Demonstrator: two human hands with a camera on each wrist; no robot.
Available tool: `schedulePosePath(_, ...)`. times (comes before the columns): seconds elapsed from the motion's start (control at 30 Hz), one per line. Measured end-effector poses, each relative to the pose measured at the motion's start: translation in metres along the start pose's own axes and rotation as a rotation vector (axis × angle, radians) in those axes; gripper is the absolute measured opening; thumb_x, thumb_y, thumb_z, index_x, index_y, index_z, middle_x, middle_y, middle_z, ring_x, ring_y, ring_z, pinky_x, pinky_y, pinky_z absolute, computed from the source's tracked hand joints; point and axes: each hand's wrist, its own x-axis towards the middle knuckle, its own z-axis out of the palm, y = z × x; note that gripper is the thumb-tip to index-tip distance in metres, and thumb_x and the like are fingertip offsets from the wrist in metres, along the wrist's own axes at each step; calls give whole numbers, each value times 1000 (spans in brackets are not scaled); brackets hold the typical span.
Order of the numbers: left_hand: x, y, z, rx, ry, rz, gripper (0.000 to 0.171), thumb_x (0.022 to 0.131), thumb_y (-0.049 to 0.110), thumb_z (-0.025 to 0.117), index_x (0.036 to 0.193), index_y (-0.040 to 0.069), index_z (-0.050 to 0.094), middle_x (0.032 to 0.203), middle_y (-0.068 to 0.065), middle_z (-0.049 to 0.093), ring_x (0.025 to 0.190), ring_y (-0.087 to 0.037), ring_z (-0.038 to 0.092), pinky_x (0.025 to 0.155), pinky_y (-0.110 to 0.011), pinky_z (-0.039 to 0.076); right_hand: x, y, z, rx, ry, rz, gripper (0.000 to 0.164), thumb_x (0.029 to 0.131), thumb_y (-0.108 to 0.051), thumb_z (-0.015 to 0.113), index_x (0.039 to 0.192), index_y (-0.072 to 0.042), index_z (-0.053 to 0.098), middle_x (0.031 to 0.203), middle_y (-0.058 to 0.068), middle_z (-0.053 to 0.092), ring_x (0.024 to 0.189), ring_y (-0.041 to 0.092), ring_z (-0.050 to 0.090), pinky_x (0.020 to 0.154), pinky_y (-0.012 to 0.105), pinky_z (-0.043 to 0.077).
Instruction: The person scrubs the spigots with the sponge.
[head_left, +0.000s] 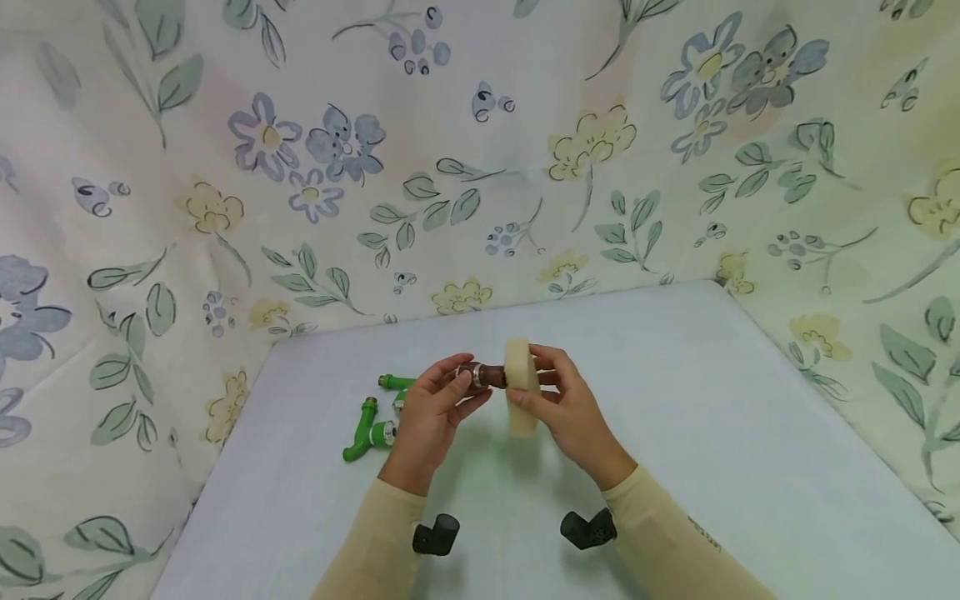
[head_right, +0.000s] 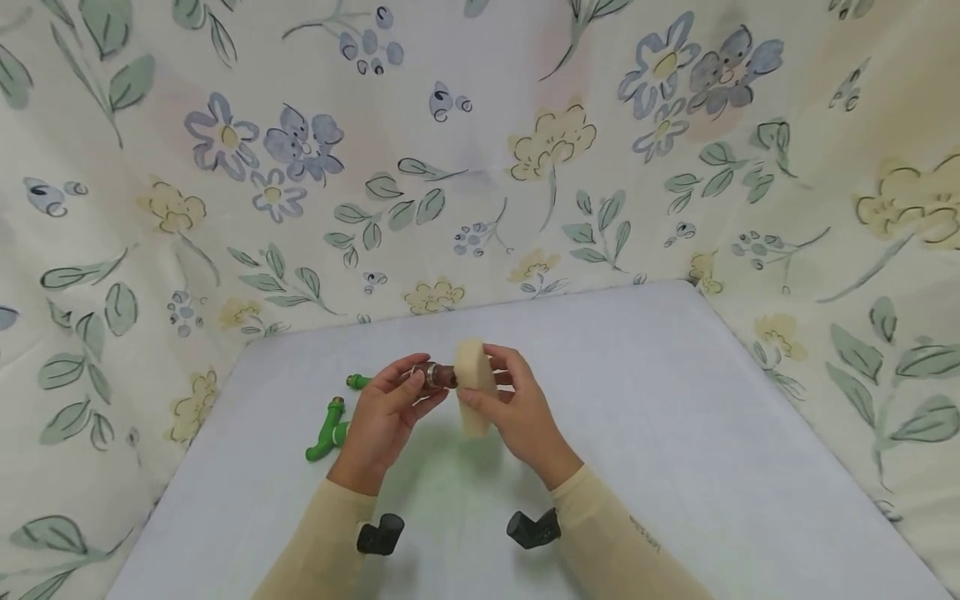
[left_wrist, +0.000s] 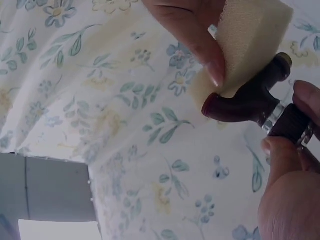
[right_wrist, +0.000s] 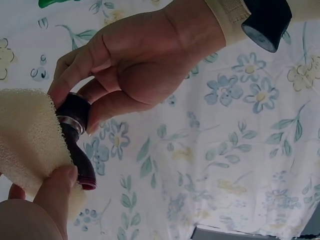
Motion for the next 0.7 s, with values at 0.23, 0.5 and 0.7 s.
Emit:
schedulePosePath(0.23, 1, 1, 1, 28, -5, 13, 46, 89, 10, 68, 129, -6, 51, 116, -23, 54, 103, -33, 61, 89, -48, 48, 3, 3, 4, -110, 80, 20, 58, 88, -13, 70, 139, -13, 43, 125, 9, 47, 108, 31, 46, 87, 50, 43)
schedulePosePath(0.5, -5, 9, 7, 68, -10, 8, 40, 87, 5, 71, 124, -3, 57, 115, -25, 52, 108, -35, 57, 88, -47, 49, 11, 45, -7, -199, 186, -11, 60, 83, -33, 76, 135, -23, 48, 117, 3, 48, 102, 22, 48, 79, 41, 46)
schedulePosePath(0.7, -6, 8, 8, 79, -35, 10, 41, 89, 6, 68, 126, -5, 54, 115, -23, 53, 106, -33, 58, 89, -48, 48, 9, 48, -10, -159, 188, 47, 63, 82, -39, 76, 135, -22, 47, 119, 3, 48, 105, 21, 48, 81, 42, 45)
